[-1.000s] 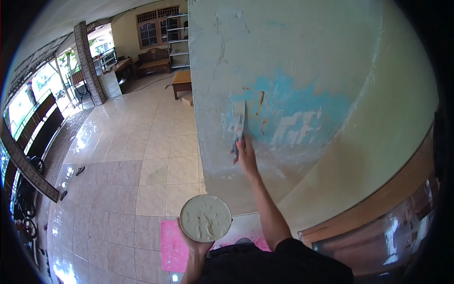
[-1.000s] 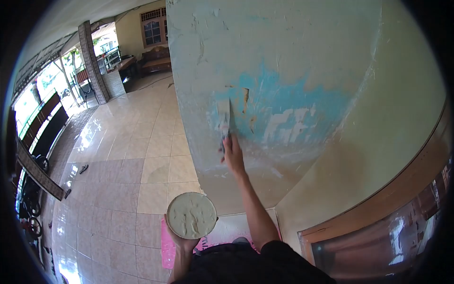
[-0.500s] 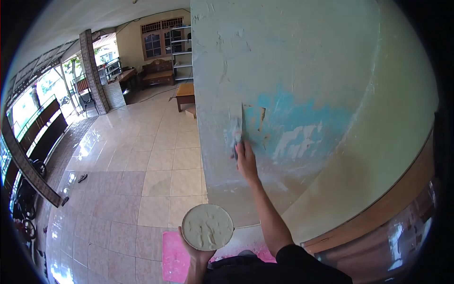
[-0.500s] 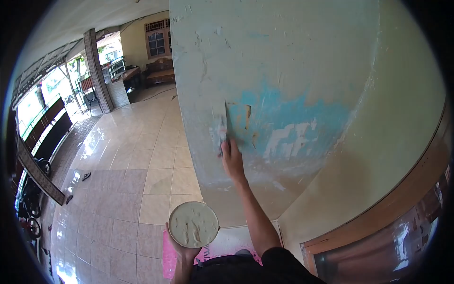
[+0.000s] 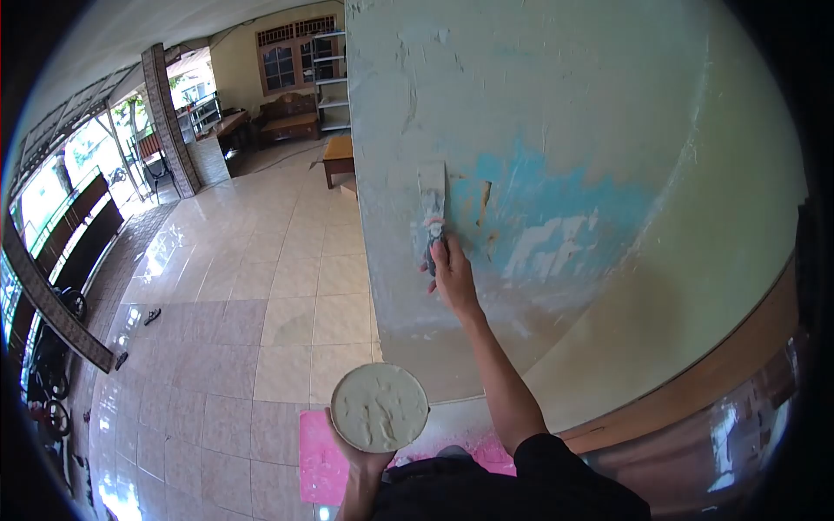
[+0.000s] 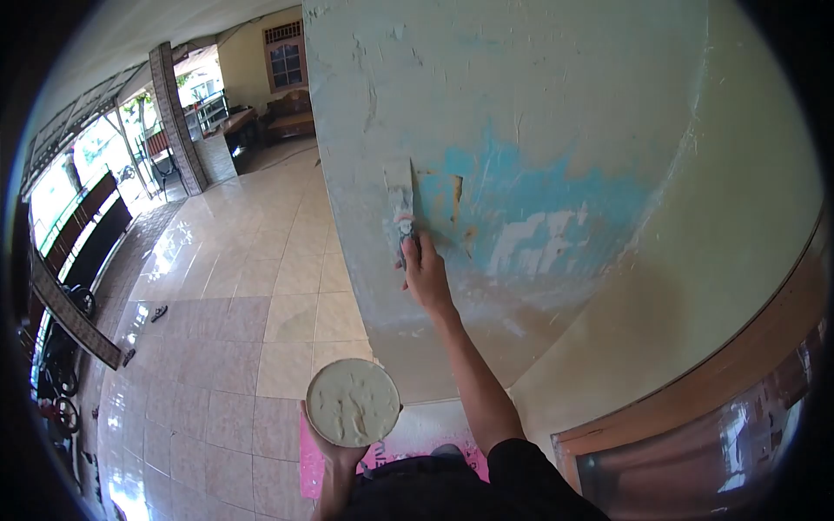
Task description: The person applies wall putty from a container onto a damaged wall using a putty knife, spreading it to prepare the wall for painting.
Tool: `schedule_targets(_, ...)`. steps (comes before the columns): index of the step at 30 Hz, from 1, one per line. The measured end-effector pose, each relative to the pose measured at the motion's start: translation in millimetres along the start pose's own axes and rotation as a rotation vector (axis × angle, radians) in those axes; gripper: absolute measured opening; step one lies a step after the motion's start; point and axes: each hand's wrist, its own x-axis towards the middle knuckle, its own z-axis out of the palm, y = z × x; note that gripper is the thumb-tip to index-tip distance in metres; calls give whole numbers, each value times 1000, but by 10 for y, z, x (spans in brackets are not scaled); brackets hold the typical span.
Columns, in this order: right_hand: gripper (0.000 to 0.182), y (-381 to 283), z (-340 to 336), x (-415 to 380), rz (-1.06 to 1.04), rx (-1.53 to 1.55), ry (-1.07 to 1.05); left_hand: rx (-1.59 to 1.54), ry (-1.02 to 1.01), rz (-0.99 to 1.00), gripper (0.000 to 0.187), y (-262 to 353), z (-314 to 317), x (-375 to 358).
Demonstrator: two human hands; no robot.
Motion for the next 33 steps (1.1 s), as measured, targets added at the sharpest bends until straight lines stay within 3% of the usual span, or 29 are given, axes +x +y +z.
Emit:
schedule_targets(3,27,497,-66,-309,37,-47,15,14,-18,27,80,-15,63,21)
schedule_targets(6,31,798,-270,-727,161,24,-106,-125,-22,29,73,-21,83,-22)
schedule_targets(11,28,-76,-461,-1090,142,104,-155,-39,-12,20,78,0,157,-26)
schedule_targets(15,26,-550,-834,-1437,294,72,-255,-77,-70,-66,74,35,278,-40)
schedule_targets(17,26,-757,-978,-1538,165,-377,-310,-54,-64,-115,76,45,319,-44)
schedule_targets(22,29,-1301,-1011,-1752,125,-715,-459,62,1,-172,76,73,365,-52)
schedule_targets(26,29,-1409,-843,-1769,183,-808,-509,-80,-65,-304,78,140,363,-42)
schedule_targets(30,28,-1281,-720,-1782,244,-835,-494,0,-20,-312,73,161,278,-4)
schedule_targets(33,24,-1216,-711,-1811,113,-790,-451,-74,-55,-378,72,142,236,11)
